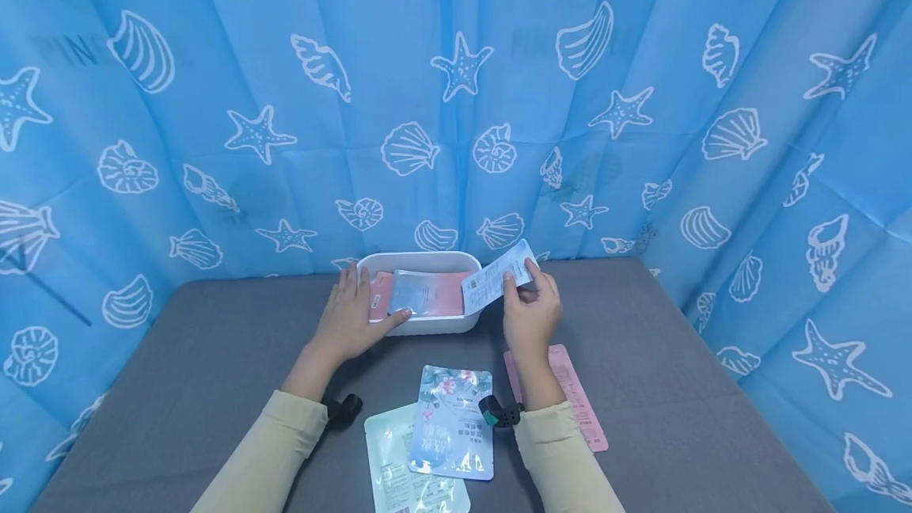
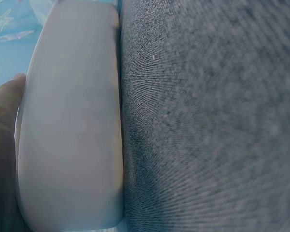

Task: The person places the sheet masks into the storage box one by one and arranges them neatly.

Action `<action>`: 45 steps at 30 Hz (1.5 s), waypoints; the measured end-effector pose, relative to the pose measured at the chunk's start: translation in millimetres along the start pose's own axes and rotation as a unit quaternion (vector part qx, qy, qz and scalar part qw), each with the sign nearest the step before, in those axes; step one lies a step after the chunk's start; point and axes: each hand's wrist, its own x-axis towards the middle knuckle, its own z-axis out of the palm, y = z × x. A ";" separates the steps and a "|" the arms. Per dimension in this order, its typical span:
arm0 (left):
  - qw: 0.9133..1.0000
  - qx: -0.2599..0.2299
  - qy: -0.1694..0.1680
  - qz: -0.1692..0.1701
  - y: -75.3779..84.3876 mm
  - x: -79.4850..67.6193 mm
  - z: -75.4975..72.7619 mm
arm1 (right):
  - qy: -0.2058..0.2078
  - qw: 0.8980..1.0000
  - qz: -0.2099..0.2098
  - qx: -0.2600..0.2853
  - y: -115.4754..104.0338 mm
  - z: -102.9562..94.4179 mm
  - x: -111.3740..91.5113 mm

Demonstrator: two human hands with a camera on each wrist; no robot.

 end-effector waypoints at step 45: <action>1.000 -0.009 0.005 0.000 -0.9 0.5 1.0 | -0.267 0.940 0.053 -0.204 2.9 3.5 -8.7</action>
